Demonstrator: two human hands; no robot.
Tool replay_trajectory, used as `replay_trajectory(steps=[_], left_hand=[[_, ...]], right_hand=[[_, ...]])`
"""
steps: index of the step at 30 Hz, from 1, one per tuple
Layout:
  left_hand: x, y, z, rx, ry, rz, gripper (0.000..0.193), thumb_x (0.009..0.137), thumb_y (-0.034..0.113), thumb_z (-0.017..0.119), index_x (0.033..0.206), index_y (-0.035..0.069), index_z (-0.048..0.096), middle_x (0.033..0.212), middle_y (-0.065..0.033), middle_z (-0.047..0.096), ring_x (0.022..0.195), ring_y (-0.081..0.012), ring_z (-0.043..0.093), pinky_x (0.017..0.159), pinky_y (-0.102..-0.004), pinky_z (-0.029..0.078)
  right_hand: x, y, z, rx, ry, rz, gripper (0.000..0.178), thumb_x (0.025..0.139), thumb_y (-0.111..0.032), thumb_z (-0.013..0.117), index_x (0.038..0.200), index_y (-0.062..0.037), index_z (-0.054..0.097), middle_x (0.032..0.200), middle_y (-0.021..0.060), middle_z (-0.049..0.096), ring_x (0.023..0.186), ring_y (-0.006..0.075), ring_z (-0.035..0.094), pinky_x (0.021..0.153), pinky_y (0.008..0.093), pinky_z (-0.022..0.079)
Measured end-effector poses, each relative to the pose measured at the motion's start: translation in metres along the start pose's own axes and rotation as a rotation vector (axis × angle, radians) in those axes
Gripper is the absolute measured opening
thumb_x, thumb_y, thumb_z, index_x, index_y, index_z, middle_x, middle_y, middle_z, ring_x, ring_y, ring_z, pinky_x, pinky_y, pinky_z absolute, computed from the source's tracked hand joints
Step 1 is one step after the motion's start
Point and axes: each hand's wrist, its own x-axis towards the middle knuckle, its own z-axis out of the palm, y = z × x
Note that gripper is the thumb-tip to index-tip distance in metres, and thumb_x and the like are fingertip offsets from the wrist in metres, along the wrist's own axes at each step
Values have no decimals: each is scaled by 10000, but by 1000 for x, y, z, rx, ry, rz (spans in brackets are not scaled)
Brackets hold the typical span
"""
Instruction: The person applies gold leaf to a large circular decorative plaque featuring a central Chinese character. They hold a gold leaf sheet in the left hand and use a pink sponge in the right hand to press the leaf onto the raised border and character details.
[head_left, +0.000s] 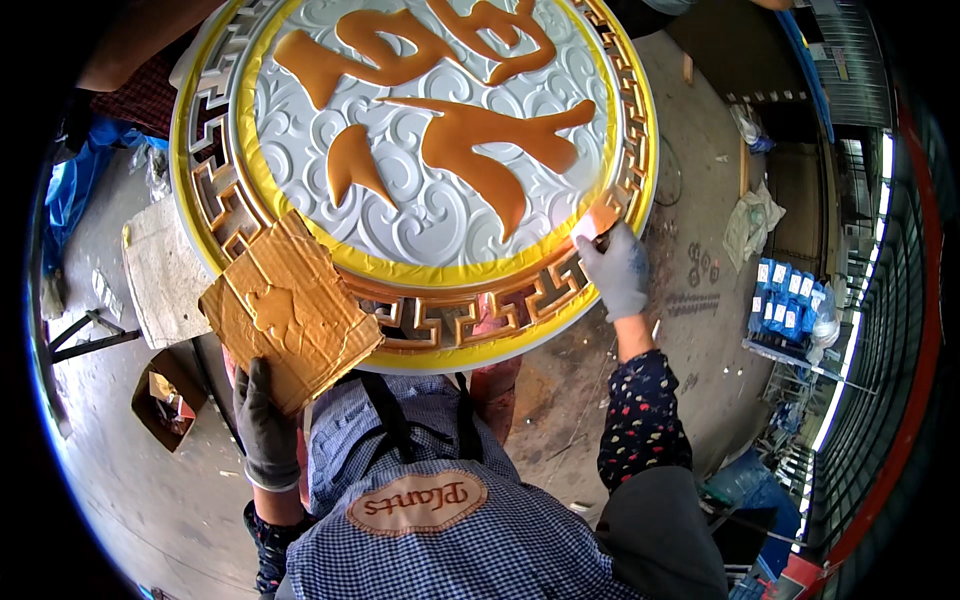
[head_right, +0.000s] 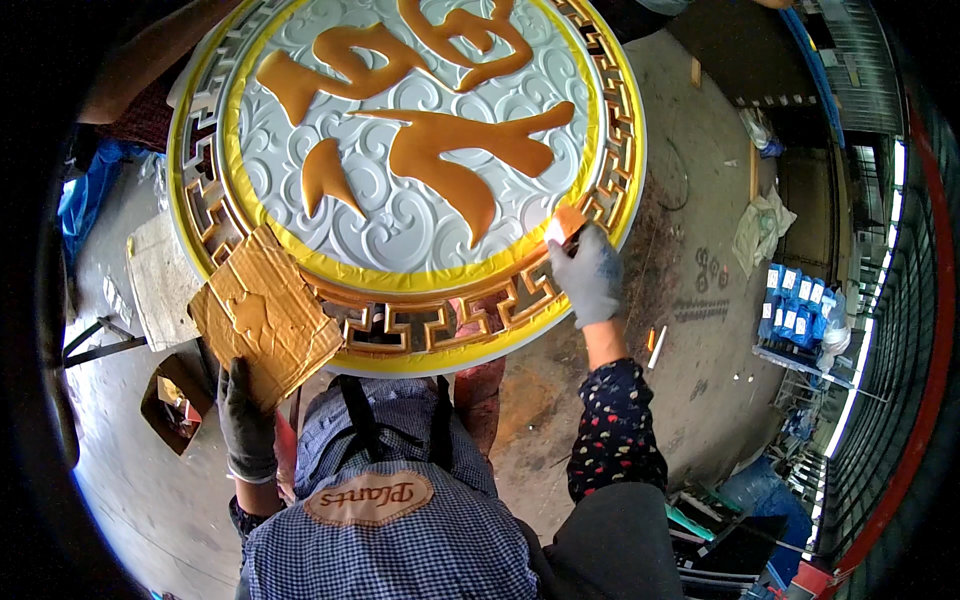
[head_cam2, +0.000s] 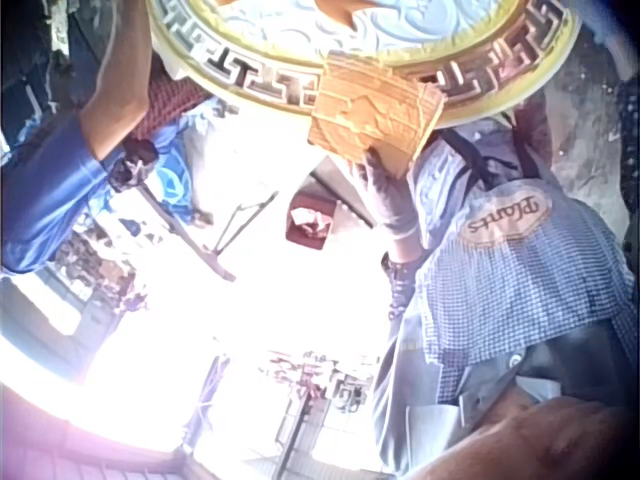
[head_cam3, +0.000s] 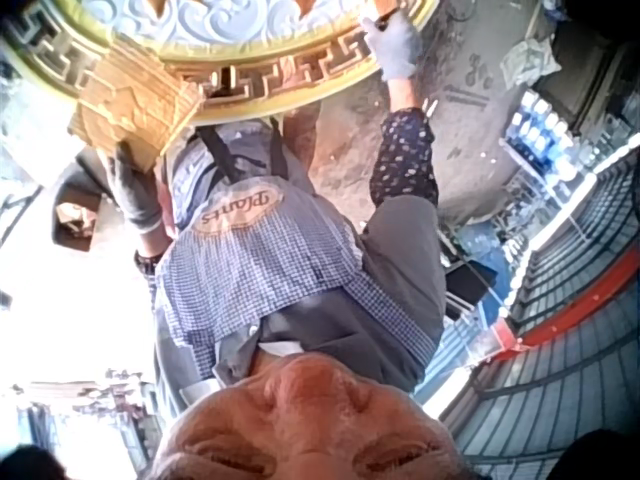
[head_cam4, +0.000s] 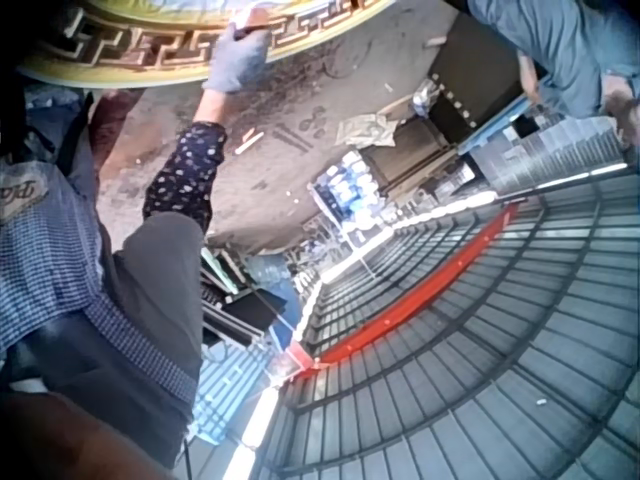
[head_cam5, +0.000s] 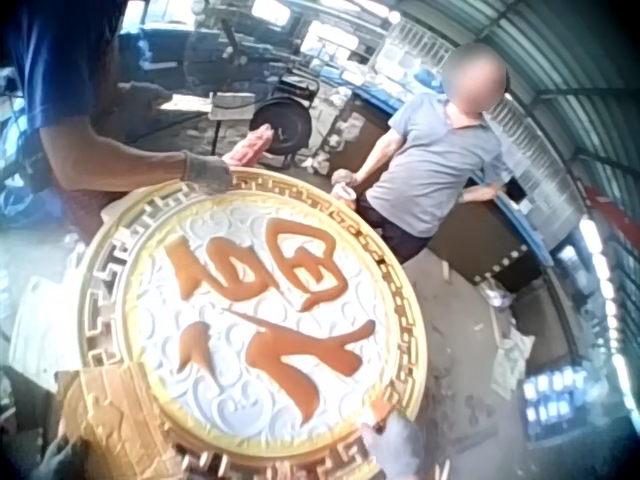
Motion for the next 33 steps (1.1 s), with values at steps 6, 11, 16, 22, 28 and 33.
replay_trajectory(steps=[6,11,16,22,28,33], left_hand=[[1,17,18,-124,16,-52,441,1116,264,565,1444,-29,534,1375,-114,633,1194,-194,667,974,-336,570],[3,0,-3,-21,-93,-48,792,843,-189,634,1561,127,523,1547,-245,508,1351,-394,576,1135,-426,478],[-2,-1,-13,-170,-88,-119,720,919,-186,588,1559,138,526,1551,-205,510,1356,-344,568,1123,-405,488],[-5,6,-6,-290,-68,-126,452,1080,31,551,1527,97,541,1518,-163,542,1356,-267,568,1100,-380,505],[-7,35,23,-397,24,-158,436,1105,216,579,1473,-7,512,1369,-96,642,1232,-199,649,1032,-360,547],[-8,21,14,-253,21,-243,333,1106,204,593,1359,-11,623,1258,-32,677,1115,-117,608,1000,-291,492]], right_hand=[[-51,-53,8,84,11,-84,394,855,-257,824,1105,-10,646,991,218,707,898,428,717,778,495,572],[-80,-89,26,222,-17,-108,383,865,-259,828,1140,-40,676,976,183,722,865,403,725,761,464,575],[-60,-77,6,291,10,23,389,878,-268,833,1168,-47,698,994,154,740,881,337,746,784,420,582],[-50,-57,13,97,47,13,312,861,-262,821,999,-33,661,916,154,723,819,356,725,741,444,571],[-75,-103,29,42,32,-130,311,844,-283,837,908,-63,626,786,121,655,713,366,678,660,457,536],[-91,-161,17,561,-38,-233,314,847,-142,845,1108,-30,709,904,133,737,779,286,740,696,388,560]])
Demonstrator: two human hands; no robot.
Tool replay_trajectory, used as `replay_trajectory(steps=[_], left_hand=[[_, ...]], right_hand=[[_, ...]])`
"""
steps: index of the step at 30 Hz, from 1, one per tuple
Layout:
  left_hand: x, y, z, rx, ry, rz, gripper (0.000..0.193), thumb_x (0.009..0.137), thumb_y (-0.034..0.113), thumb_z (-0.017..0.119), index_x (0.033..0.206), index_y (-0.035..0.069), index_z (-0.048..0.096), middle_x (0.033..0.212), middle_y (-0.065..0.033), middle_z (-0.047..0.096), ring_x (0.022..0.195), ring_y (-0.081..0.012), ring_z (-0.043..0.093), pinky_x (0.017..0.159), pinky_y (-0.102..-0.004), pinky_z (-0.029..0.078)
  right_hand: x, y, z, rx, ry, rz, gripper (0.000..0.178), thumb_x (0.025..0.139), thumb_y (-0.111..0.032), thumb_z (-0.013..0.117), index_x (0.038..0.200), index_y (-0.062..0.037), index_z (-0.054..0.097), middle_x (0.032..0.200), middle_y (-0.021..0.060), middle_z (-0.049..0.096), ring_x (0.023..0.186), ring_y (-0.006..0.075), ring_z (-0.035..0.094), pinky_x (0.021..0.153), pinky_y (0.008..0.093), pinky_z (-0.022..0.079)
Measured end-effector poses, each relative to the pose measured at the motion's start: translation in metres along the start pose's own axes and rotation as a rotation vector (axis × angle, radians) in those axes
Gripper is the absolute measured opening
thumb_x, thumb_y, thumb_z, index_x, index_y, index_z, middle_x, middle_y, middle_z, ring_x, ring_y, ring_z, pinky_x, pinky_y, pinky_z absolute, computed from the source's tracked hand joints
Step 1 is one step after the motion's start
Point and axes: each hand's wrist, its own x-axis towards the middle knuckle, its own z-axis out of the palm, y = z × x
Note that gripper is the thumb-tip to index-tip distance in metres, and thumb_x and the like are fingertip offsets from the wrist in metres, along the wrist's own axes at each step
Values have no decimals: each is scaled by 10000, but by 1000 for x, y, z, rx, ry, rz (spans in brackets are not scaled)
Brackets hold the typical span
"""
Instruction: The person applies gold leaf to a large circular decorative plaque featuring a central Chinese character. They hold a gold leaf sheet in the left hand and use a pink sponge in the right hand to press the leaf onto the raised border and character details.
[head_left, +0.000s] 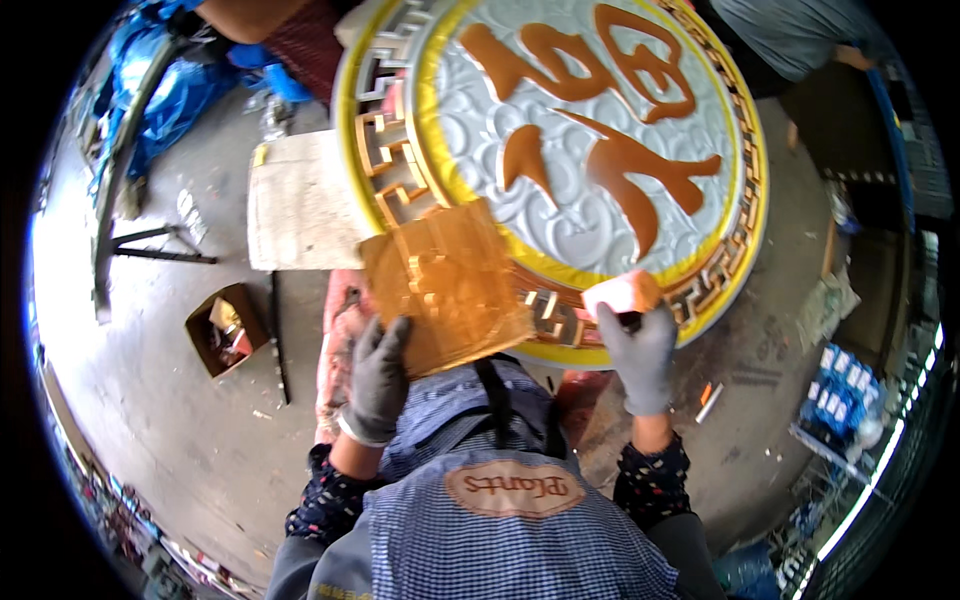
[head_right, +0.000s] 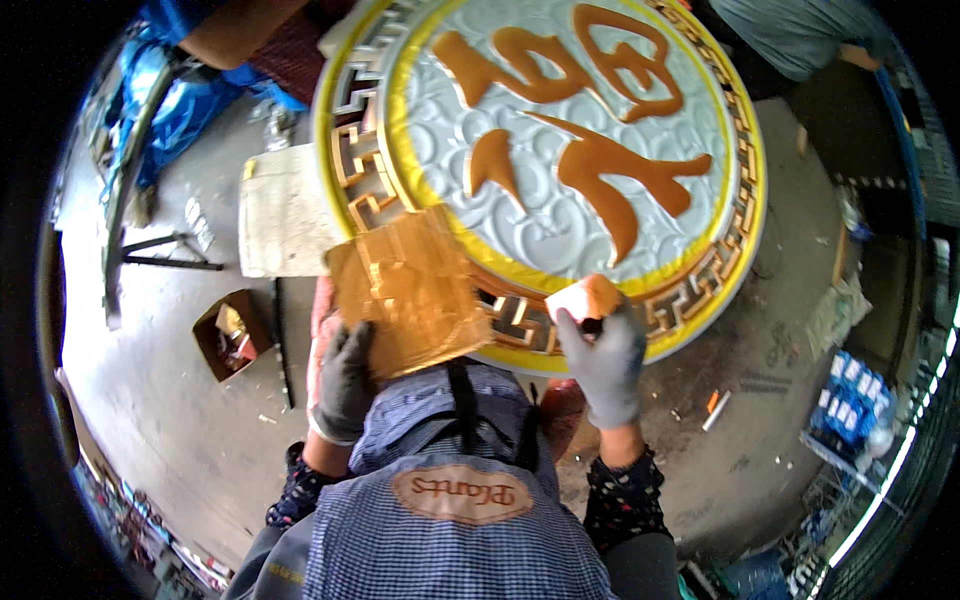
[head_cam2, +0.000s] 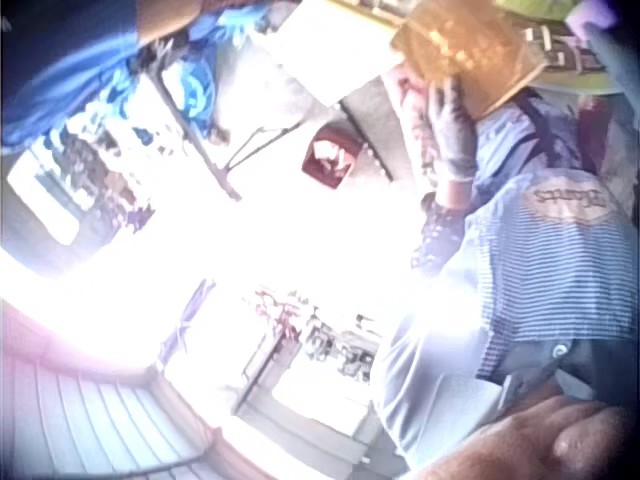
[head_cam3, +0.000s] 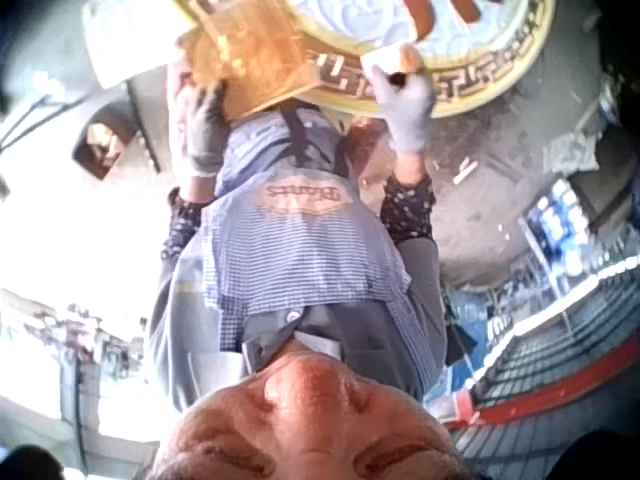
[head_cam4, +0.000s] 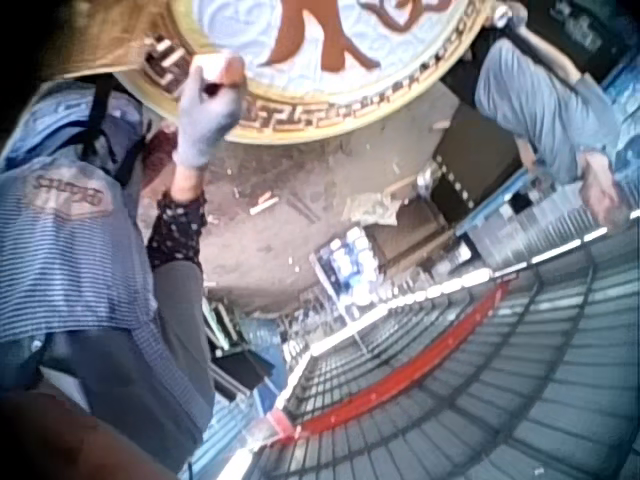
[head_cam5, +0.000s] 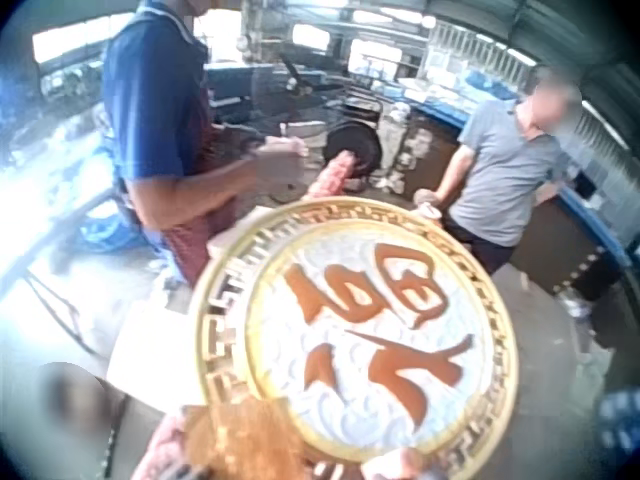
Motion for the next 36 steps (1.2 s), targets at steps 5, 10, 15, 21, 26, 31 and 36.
replay_trajectory(steps=[5,10,15,21,26,31,36], left_hand=[[-7,-1,18,-211,-137,-23,421,1109,247,600,1437,-14,565,1330,-58,677,1193,-132,630,1050,-309,493],[-12,-10,22,-168,-180,-20,444,1110,266,602,1451,-12,551,1327,-61,673,1165,-121,641,1022,-302,513],[-20,-12,21,-206,-199,-21,448,1109,270,606,1449,-16,551,1316,-60,677,1163,-122,643,1016,-301,518],[-21,-11,19,-176,-176,6,444,1110,268,602,1448,-17,554,1338,-69,673,1187,-131,634,1036,-307,507],[-22,-6,31,-90,-234,9,435,1113,260,592,1452,-10,559,1367,-68,665,1223,-150,621,1075,-329,483],[-11,-27,15,405,-106,248,391,1112,217,575,1436,-1,576,1336,-57,672,1205,-150,626,1052,-322,494],[-2,-20,24,-27,-50,62,424,1114,252,588,1448,-9,574,1359,-58,665,1224,-130,605,1067,-306,476]], right_hand=[[2,-71,4,77,-147,-101,339,844,-98,846,1137,-9,700,989,138,749,874,300,756,768,373,580],[-2,-98,28,13,-187,-295,404,806,-105,855,1169,-53,685,1065,124,722,942,340,733,808,419,593],[-16,-105,39,-144,-240,-402,389,828,-117,848,1162,-49,661,1053,134,707,932,355,726,796,429,582],[-31,-98,28,-253,-274,-356,367,818,-152,843,1149,-89,696,1078,91,714,924,333,725,786,438,580],[-35,-100,34,-166,-273,-318,439,769,-137,845,1169,-96,670,1104,117,705,946,355,719,794,446,580],[-43,-83,5,-130,-316,-201,334,831,-162,829,1128,-89,693,1045,121,724,893,330,738,773,424,589],[-13,19,-72,-46,0,73,248,895,-221,823,1044,-40,742,957,118,768,804,269,762,708,379,586]])
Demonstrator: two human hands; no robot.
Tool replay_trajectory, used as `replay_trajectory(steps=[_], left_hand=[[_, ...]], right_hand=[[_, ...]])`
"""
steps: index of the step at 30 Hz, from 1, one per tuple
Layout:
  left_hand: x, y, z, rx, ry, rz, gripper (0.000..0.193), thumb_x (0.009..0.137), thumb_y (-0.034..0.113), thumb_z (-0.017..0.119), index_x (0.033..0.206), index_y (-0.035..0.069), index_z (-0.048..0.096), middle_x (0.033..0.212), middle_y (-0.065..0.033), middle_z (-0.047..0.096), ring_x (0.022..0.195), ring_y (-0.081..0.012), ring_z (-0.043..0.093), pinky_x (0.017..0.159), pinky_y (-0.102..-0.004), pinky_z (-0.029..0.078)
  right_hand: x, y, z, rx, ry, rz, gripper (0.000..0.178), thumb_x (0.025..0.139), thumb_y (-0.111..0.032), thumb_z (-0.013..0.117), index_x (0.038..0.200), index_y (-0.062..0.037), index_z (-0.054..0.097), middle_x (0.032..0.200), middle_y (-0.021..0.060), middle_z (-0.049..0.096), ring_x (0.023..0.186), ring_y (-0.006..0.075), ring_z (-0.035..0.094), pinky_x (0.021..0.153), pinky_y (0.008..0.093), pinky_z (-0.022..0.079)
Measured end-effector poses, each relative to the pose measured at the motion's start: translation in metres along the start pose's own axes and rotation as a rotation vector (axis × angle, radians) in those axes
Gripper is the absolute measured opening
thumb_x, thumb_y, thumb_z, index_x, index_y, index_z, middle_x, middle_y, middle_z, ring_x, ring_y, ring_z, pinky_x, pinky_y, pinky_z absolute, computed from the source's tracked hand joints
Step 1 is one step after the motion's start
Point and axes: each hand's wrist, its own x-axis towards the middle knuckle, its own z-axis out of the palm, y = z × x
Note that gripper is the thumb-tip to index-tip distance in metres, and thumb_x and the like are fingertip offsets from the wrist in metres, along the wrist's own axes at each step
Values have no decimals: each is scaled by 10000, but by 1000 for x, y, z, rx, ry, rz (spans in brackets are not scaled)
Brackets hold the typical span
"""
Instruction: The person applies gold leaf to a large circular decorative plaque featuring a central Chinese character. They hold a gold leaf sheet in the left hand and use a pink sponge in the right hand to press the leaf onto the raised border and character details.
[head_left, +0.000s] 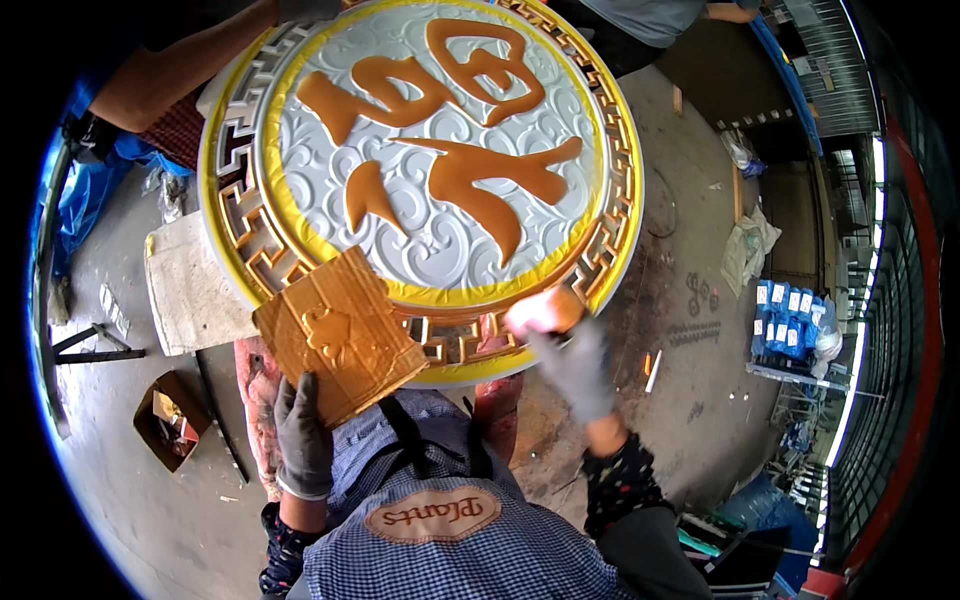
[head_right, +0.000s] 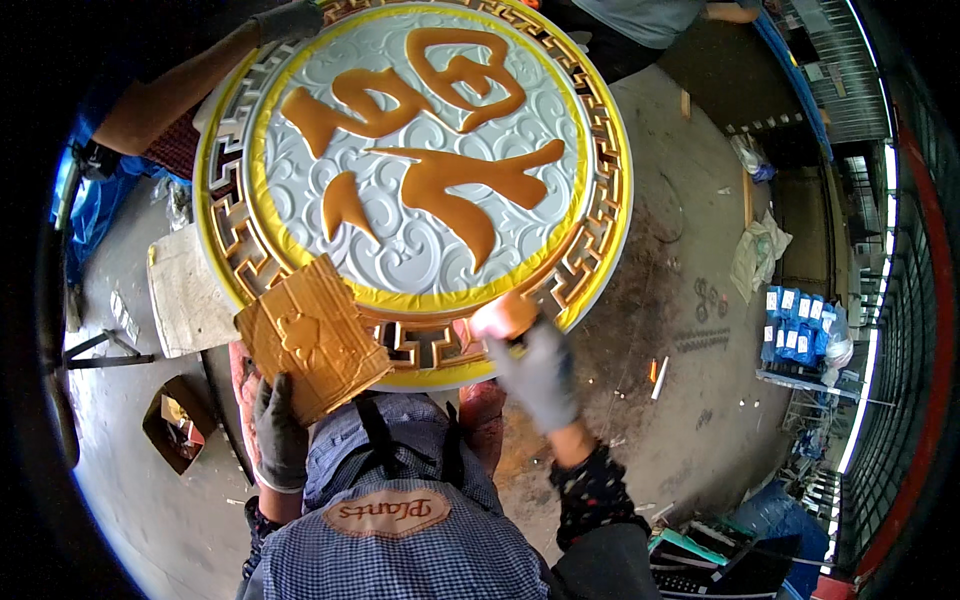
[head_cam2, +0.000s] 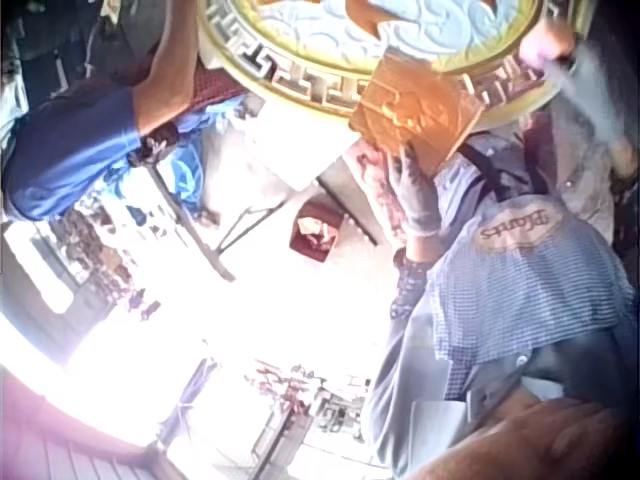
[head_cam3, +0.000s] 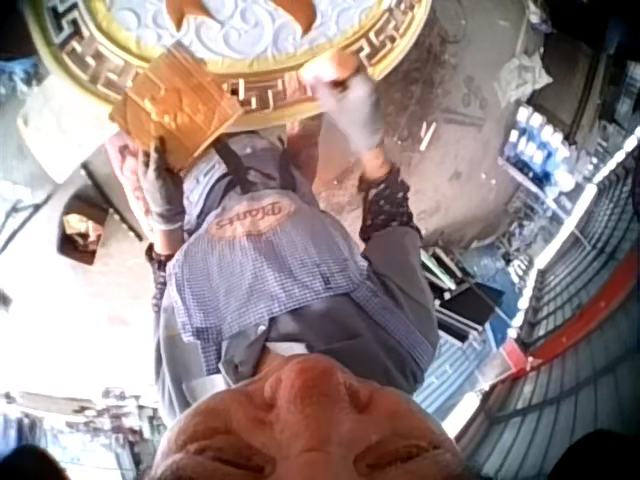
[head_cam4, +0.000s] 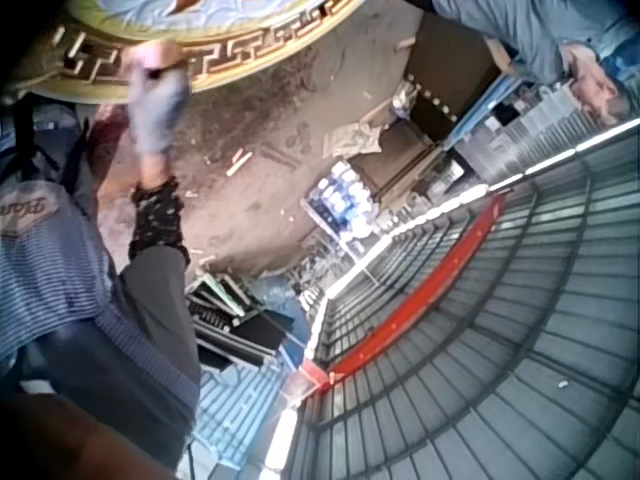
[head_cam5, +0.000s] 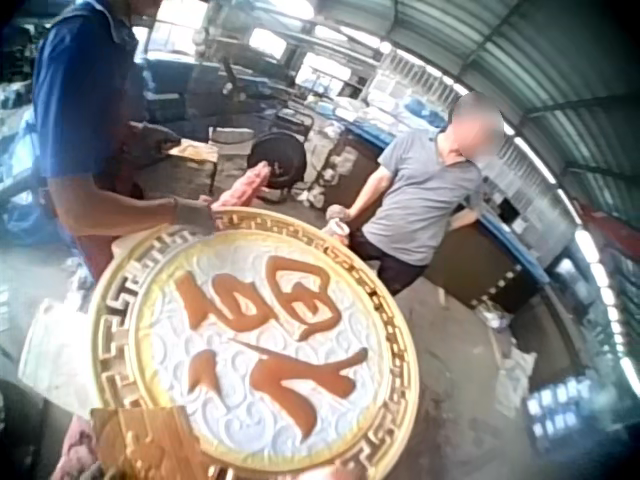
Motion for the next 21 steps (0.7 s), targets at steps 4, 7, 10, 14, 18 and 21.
replay_trajectory(steps=[4,7,10,14,18,21], left_hand=[[5,5,4,67,-15,13,440,1133,268,541,1468,-17,555,1374,-78,655,1221,-144,623,1056,-303,493],[8,6,5,142,29,34,413,1127,238,548,1464,0,548,1398,-95,637,1271,-183,617,1040,-331,523],[13,-1,-8,317,32,108,402,1128,212,542,1456,-21,553,1408,-98,624,1272,-174,609,1057,-324,513],[16,-3,-7,153,78,39,418,1130,242,539,1440,-37,564,1409,-113,621,1264,-179,616,1062,-341,517],[14,-6,-9,934,11,351,483,975,-34,624,1453,30,599,1443,-198,606,1307,-350,595,1110,-409,483],[12,-8,-13,1227,-40,592,642,866,-153,662,1464,76,620,1461,-250,591,1316,-432,583,1123,-443,471]], right_hand=[[49,107,-56,-187,158,104,371,877,-186,831,1172,-19,680,1037,169,756,940,333,749,813,430,577],[82,155,-77,-305,165,76,413,870,-198,829,1196,-3,666,1065,206,745,983,384,740,845,440,577],[109,169,-84,-306,114,95,435,865,-203,830,1212,-4,660,1080,214,741,991,393,737,859,447,577],[134,168,-86,-399,47,56,451,856,-215,831,1217,-6,658,1083,216,739,1002,396,730,881,455,577],[141,168,-89,-461,-3,95,428,854,-205,820,1204,-12,666,1085,221,739,1013,407,724,878,466,575],[143,159,-89,-481,-49,120,409,854,-206,812,1187,-15,672,1081,223,739,999,412,725,870,473,575]])
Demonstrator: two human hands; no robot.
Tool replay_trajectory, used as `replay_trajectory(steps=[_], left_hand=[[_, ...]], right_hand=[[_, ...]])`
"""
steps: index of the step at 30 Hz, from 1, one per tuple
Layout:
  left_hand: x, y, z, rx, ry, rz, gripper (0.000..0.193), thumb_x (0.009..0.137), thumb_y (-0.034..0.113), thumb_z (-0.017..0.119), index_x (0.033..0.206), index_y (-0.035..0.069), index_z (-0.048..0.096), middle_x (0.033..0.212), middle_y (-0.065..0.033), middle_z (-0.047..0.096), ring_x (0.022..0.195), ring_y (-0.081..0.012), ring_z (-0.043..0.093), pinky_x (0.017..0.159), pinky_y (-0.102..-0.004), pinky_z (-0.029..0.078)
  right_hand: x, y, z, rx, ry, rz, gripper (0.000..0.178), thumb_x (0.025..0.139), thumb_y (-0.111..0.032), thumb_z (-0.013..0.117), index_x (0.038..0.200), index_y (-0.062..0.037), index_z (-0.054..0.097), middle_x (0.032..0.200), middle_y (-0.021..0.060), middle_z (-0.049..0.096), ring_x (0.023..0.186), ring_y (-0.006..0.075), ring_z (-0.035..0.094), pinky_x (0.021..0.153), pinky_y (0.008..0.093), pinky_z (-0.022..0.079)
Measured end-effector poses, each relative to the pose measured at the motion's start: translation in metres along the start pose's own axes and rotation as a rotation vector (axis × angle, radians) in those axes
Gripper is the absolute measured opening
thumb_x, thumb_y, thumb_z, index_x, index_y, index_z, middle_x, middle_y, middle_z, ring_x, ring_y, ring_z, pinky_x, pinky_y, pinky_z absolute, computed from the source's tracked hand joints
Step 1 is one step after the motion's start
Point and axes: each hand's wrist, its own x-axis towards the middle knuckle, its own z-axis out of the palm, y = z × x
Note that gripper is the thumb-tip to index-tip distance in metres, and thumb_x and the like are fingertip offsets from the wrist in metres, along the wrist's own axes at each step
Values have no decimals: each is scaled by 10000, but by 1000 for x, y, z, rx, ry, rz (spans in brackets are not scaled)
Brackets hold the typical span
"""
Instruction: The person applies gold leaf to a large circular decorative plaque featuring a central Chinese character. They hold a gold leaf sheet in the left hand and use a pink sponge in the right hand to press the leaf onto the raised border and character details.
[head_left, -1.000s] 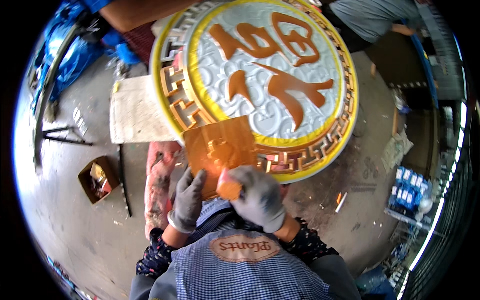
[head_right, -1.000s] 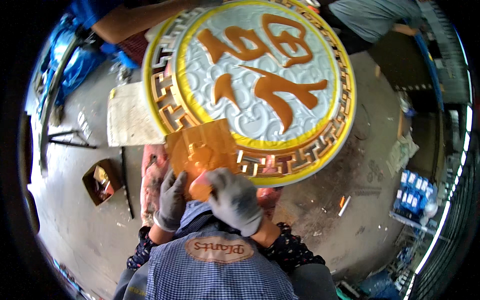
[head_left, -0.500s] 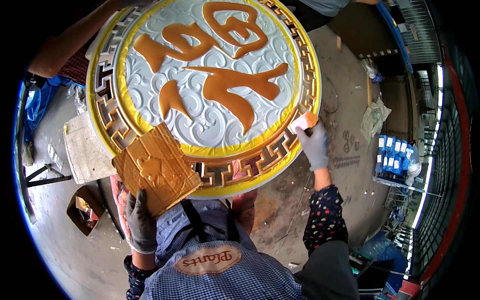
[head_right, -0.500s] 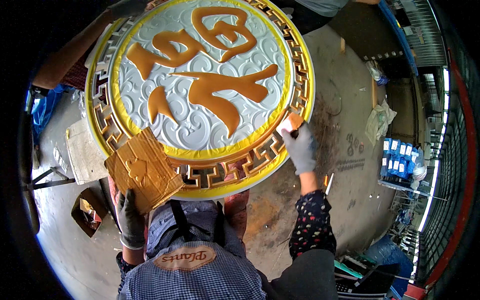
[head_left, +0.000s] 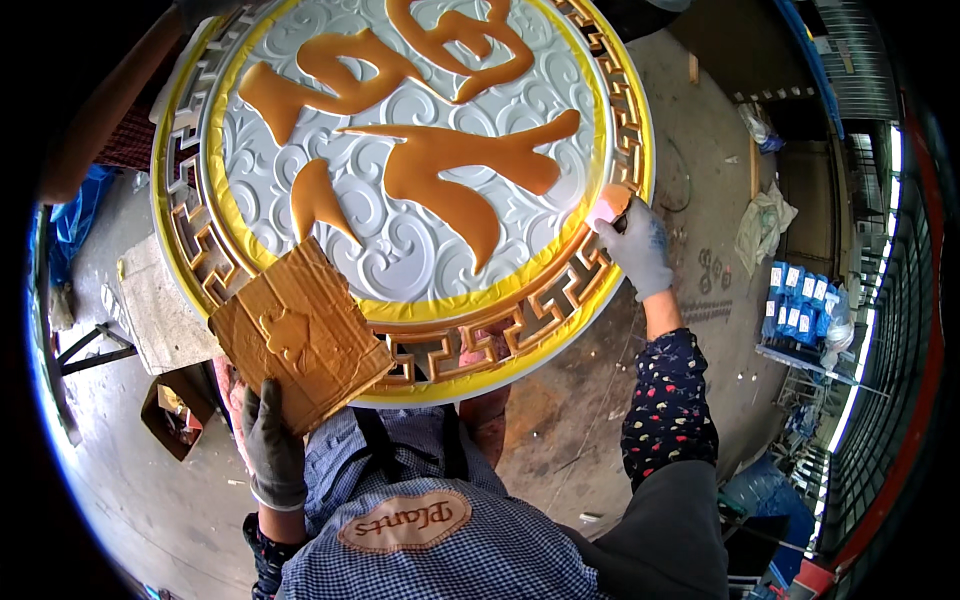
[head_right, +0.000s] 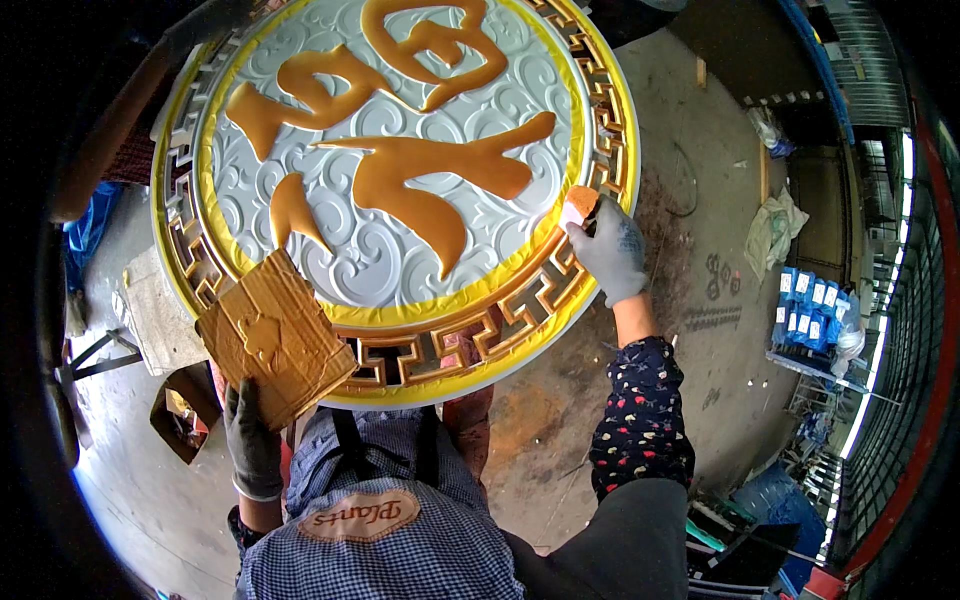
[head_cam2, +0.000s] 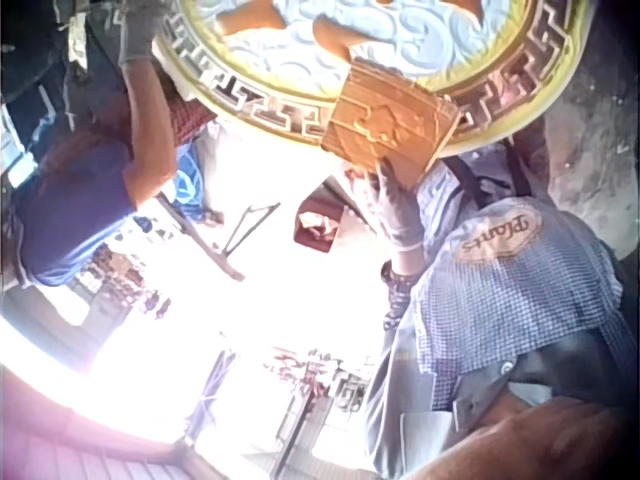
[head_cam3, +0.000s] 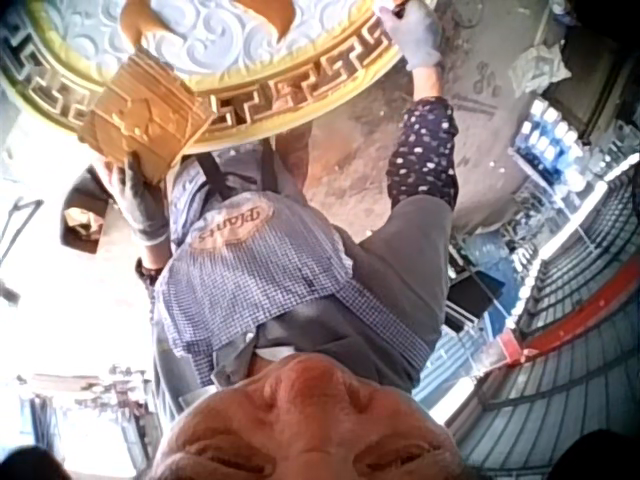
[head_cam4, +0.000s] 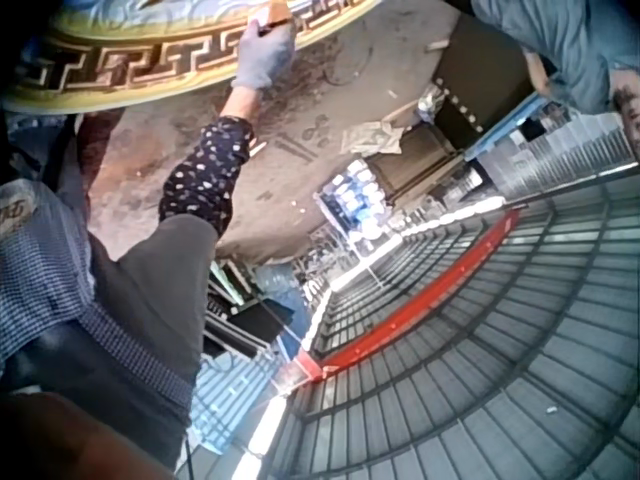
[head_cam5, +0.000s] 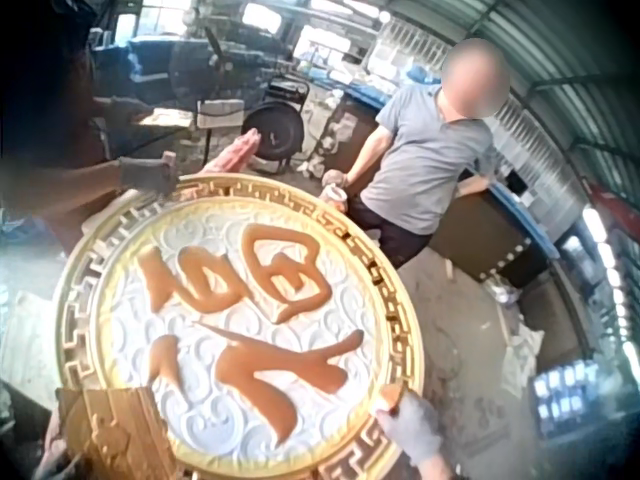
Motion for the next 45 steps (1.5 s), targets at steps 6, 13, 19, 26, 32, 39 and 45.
replay_trajectory(steps=[6,13,19,26,32,39,45], left_hand=[[0,-3,-3,158,-63,87,606,967,-117,529,1545,67,528,1496,-213,530,1325,-360,563,1119,-403,472],[-7,-18,1,-71,-29,-32,462,1050,-34,526,1504,44,561,1494,-185,550,1337,-314,560,1120,-394,475],[-10,-9,-7,49,-6,38,460,1034,-49,582,1482,55,583,1493,-204,560,1342,-352,563,1111,-408,480],[-14,-18,-6,-130,-1,-53,469,1036,-27,592,1498,54,567,1508,-194,559,1357,-356,571,1117,-404,487],[-10,-5,-6,-1020,74,-569,487,1118,237,560,1547,18,484,1499,-108,567,1360,-205,567,1111,-360,494],[-19,-13,-14,158,17,93,413,1092,89,575,1498,13,550,1532,-167,555,1375,-265,563,1134,-372,468],[-19,-13,-1,-226,29,-53,439,1083,-5,525,1513,82,537,1506,-153,526,1327,-268,554,1099,-373,490]], right_hand=[[-13,-5,8,42,-78,1,398,847,-239,815,1148,-19,677,1039,223,737,961,410,729,844,478,577],[-53,-42,19,31,-92,1,386,854,-265,815,1098,-8,662,981,230,723,923,411,721,805,486,572],[-90,-82,32,126,-91,-103,396,854,-265,823,1116,-14,664,993,221,708,902,419,712,786,483,570],[-64,-60,13,302,31,61,408,847,-296,847,1081,-6,681,967,193,737,874,345,748,766,444,584],[-32,-31,13,15,19,78,425,836,-295,808,1098,12,677,999,212,735,920,393,736,816,465,580],[-57,-47,28,-52,13,20,368,840,-298,802,1029,-15,661,944,204,713,874,396,721,785,483,569],[-96,-83,50,34,63,-65,346,861,-278,793,1033,-28,627,871,189,667,803,400,691,716,483,550]])
